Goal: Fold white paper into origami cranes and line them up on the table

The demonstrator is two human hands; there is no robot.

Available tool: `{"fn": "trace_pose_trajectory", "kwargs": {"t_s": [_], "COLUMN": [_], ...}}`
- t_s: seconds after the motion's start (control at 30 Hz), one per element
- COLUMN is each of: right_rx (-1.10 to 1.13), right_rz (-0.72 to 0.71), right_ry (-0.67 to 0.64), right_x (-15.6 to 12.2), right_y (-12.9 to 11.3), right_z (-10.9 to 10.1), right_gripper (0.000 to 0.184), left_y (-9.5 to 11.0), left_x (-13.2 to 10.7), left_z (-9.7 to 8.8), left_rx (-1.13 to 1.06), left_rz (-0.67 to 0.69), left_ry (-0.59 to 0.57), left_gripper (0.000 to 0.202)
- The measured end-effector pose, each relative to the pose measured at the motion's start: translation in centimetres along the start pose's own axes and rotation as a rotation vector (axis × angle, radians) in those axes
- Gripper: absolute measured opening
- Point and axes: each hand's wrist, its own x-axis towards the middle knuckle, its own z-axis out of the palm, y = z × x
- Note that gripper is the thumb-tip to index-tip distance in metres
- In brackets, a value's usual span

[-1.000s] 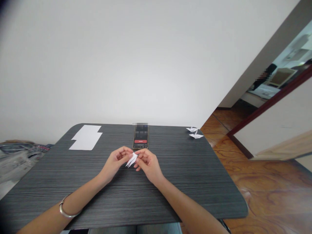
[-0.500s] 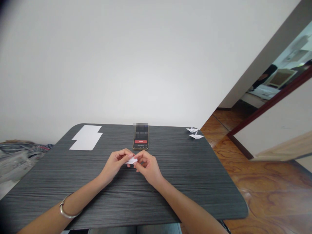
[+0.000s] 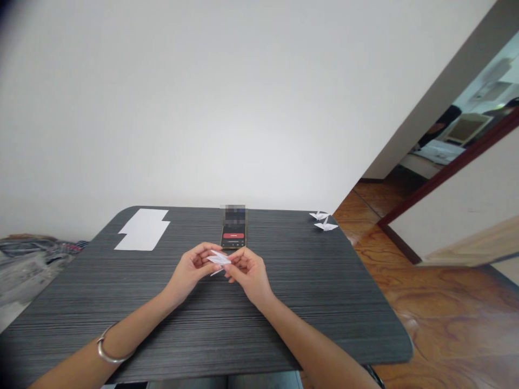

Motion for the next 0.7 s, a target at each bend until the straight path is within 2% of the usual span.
{"fn": "trace_pose_trajectory", "kwargs": {"t_s": [0.17,0.37,0.6,0.7], "right_rx": [-0.051,-0.081,-0.099,-0.097], "right_rz": [-0.003,-0.004,-0.028,-0.033], "right_ry": [0.004,0.004,0.027,0.047], "right_x": [-0.10,-0.20,-0.19,-0.14], "right_y": [0.15,0.33,0.30,0.27], "right_z": [0.02,0.16,-0.03,-0.10], "right_gripper": [0.019,0.018,0.014,0.014], "left_y": [0.09,0.38,0.45,0.47], "left_x": [-0.06,-0.33,-0.41,-0.36], "left_z": [0.27,0.47,0.42,0.34], "left_rx": [-0.023,0.101,0.163,0.204], "left_rz": [0.032,0.050,0.029,0.061], "left_ry": [0.017,0.011,-0.052,-0.059], "left_gripper": [0.025,0.015,0.020,0.021]}}
